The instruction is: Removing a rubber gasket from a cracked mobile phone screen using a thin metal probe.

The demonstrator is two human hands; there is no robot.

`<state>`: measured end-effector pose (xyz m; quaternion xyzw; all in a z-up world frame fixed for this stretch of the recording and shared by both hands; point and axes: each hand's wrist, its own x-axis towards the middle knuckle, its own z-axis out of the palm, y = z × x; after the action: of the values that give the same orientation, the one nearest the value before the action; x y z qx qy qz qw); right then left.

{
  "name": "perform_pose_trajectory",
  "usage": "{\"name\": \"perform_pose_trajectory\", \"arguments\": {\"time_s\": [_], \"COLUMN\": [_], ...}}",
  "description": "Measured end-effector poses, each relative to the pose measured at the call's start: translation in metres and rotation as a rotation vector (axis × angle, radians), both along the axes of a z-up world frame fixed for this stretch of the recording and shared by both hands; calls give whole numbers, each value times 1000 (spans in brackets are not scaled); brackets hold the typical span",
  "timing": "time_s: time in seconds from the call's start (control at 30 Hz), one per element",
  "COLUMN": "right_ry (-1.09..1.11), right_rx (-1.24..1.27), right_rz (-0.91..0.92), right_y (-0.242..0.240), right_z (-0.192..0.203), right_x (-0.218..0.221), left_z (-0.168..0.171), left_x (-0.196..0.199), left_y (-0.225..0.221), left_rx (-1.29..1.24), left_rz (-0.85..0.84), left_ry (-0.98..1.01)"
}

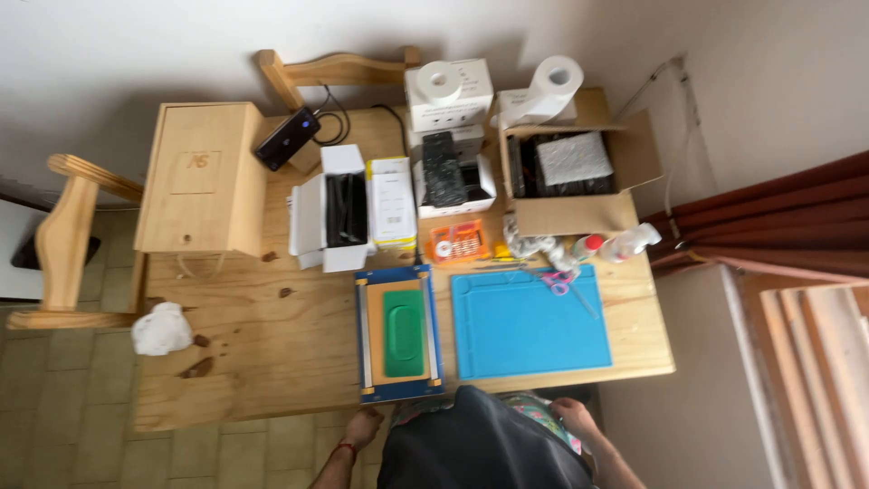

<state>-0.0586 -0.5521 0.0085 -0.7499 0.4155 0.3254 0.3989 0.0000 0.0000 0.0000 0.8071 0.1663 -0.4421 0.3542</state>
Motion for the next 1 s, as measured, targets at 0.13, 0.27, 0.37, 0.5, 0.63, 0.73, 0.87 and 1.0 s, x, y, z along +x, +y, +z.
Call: {"name": "perform_pose_trajectory", "arguments": {"time_s": [0.13,0.27,0.37,0.5,0.63,0.73,0.87,1.0], "right_ry": [60,-20,-67,-23,-93,-506,-1118,-1150], "right_rx": [74,139,105,34,-421,-390,85,311], "right_rz": [4,-255,-307,-306,-340,-368,-6,456], "right_y": [-86,-187,-241,-279,-294,-222,-81,38], "right_z": [57,50,43,24,59,192,334,334], "right_x": [24,12,-5,-6,62,135,181,180], "left_z": [1,14,31,51,127,218,276,301], "left_x": [-10,-22,-27,-18,50,104,172,181], "left_y": [-98,-194,-219,-231,-259,-289,-346,-416], "left_rx": [-35,184,177,34,-208,-616,-928,-1084], "left_rz": [403,218,218,58,-284,332,923,998], "left_ry": [108,77,35,82,-26,-304,-533,-442]}}
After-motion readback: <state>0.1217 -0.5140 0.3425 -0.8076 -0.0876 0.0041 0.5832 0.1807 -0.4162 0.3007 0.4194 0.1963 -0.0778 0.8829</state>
